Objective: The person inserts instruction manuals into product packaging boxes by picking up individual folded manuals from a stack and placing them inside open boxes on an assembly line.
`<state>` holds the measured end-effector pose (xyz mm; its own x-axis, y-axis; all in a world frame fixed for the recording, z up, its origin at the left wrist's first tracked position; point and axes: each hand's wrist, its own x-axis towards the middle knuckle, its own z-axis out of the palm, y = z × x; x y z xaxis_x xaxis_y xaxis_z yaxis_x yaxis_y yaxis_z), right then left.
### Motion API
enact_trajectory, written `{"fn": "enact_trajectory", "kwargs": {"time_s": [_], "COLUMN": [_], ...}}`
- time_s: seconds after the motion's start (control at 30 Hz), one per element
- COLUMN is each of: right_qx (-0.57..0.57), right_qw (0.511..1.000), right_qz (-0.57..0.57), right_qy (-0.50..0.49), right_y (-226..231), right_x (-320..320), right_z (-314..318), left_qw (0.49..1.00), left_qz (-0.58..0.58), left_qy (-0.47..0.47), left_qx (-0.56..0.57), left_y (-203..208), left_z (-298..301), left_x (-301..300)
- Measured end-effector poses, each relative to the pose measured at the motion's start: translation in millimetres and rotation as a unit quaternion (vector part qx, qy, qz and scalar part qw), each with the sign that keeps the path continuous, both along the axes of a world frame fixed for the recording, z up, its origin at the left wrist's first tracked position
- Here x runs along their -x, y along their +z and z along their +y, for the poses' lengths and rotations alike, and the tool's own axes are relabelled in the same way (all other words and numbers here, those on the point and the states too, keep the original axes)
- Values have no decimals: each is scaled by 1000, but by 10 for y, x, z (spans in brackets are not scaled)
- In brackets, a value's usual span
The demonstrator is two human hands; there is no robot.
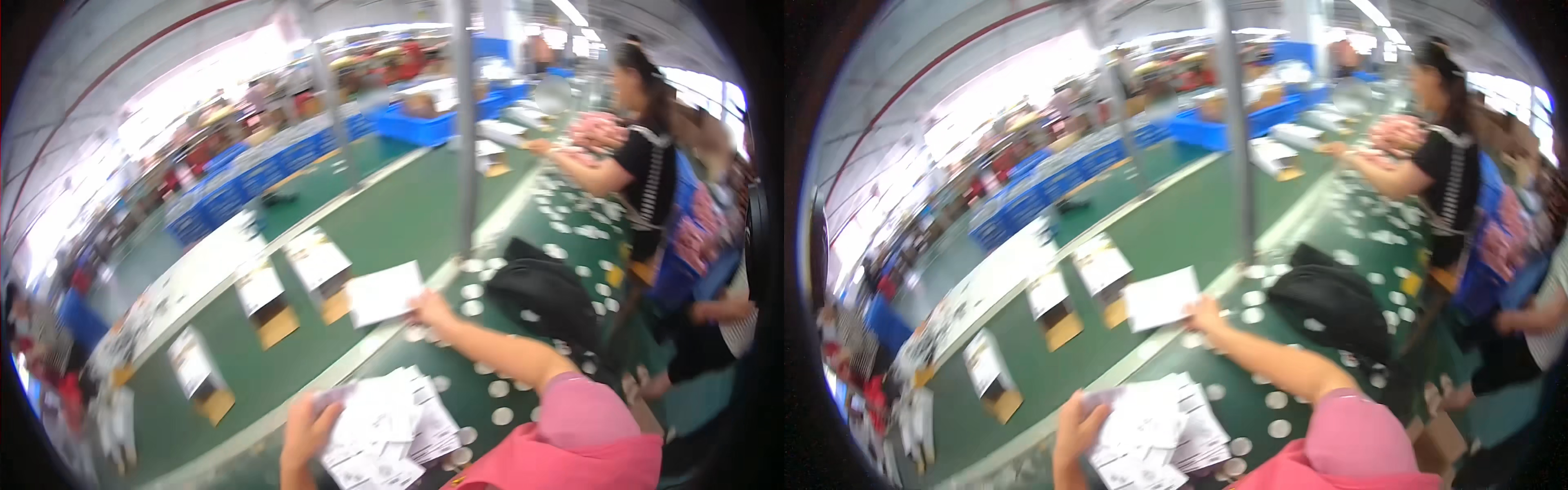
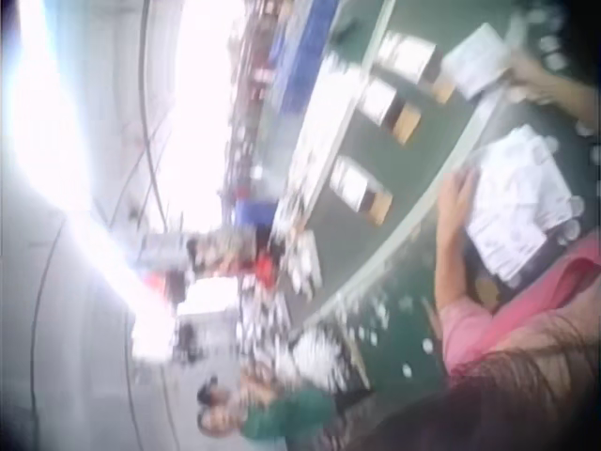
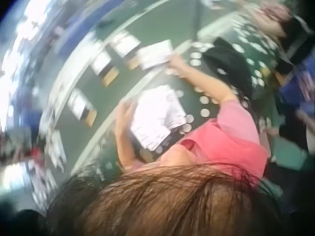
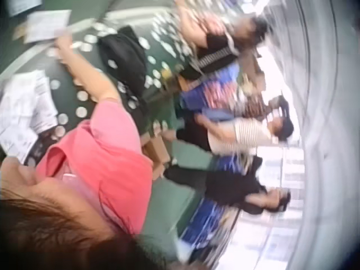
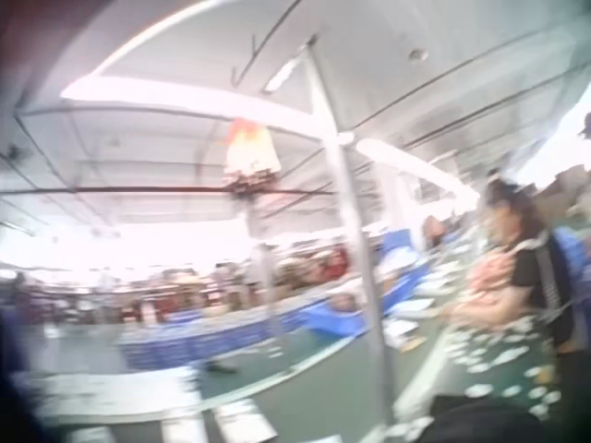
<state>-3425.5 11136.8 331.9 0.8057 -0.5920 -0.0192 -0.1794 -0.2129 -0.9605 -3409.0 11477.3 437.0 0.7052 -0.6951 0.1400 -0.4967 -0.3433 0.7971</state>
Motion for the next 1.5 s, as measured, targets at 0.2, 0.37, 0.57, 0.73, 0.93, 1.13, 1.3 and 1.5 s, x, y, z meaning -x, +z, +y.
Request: {"fn": "enact_trajectory", "kwargs": {"time_s": [0.2,0.37,0.57,0.73,0.93,1.13,1.3,1.5], "right_qx": [40,541,680,609,611,397,311,309], "right_qw": [966,763,686,770,775,839,785,790], "right_qz": [-247,-324,-91,52,-73,-74,-70,-48], "right_qy": [-59,143,243,182,147,365,531,527], "right_y": [812,967,464,429,415,800,1004,722], "right_x": [-668,-1393,-1995,-2061,-1895,-653,132,331], "right_z": [384,927,978,835,668,543,773,832], "left_qw": [999,999,997,988,952,723,784,851], "left_qz": [37,-21,-79,-151,70,241,-452,-470], "left_qy": [-32,-34,-15,-42,183,282,409,85], "left_qx": [16,8,18,14,235,582,121,-216], "left_y": [40,-31,-146,28,-285,-101,-3,-680], "left_z": [95,170,121,-28,211,262,174,-445], "left_x": [-43,-104,-74,-1,-75,-766,-1182,-1569]}}
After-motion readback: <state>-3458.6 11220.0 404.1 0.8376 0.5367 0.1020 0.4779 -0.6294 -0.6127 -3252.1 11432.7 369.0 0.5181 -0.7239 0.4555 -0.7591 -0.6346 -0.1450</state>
